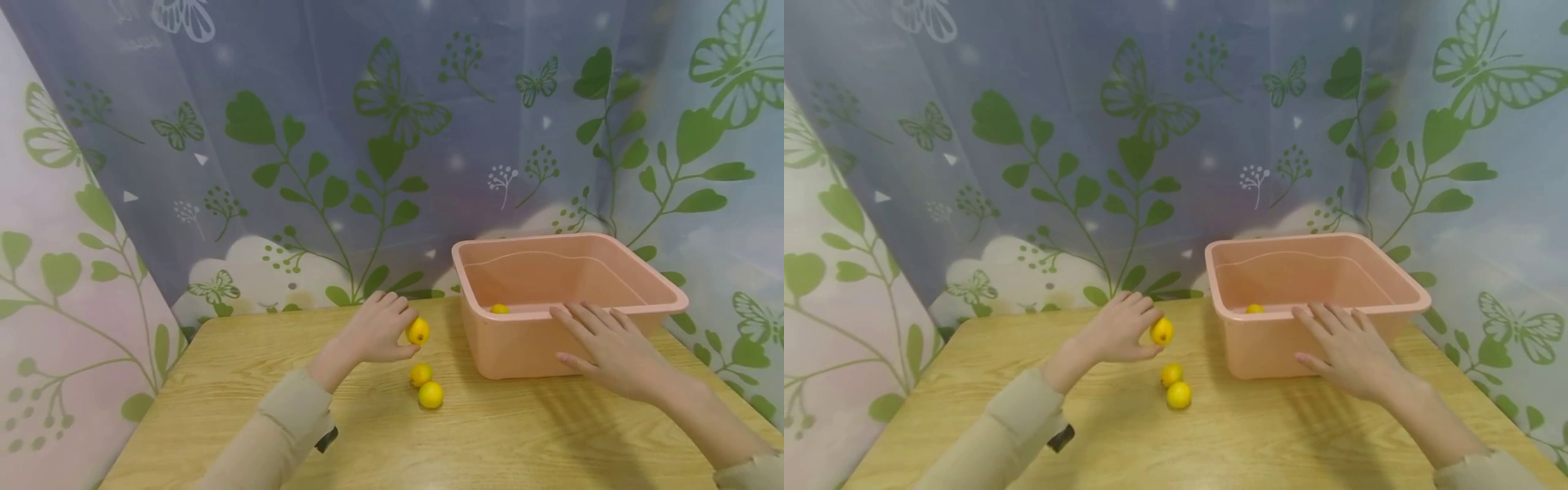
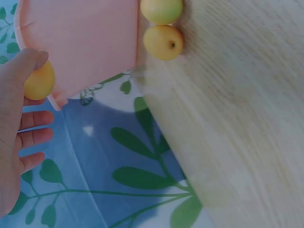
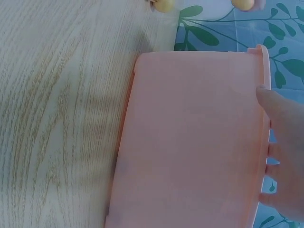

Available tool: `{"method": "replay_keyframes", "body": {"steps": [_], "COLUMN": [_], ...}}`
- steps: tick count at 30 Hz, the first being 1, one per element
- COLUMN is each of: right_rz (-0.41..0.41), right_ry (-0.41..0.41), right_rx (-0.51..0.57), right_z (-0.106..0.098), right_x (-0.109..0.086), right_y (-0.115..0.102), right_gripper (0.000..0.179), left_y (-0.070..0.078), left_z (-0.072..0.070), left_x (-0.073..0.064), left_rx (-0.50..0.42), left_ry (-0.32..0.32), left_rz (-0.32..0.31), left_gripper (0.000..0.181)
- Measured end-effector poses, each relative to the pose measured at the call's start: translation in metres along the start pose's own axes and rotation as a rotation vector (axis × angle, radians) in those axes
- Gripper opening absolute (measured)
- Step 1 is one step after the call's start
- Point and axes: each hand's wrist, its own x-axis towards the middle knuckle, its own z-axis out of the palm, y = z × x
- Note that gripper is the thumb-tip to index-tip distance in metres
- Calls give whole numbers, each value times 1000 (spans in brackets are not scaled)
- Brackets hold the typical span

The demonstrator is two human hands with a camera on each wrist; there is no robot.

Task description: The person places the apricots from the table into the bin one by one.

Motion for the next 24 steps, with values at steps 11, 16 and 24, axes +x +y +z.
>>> {"method": "replay_keyframes", "body": {"steps": [11, 16, 24], "right_rz": [5, 10, 4], "right_ry": [-11, -17, -6], "right_rx": [4, 7, -6], "right_z": [-2, -3, -2], "right_x": [1, 1, 0], "right_y": [-2, -2, -1], "right_gripper": [69, 69, 68], "left_y": [4, 7, 9], "left_z": [-21, -27, -33], "left_x": [31, 49, 77], "left_rx": [45, 50, 41], "left_ry": [22, 25, -62], "left_rz": [28, 27, -11], "left_gripper": [40, 38, 41]}}
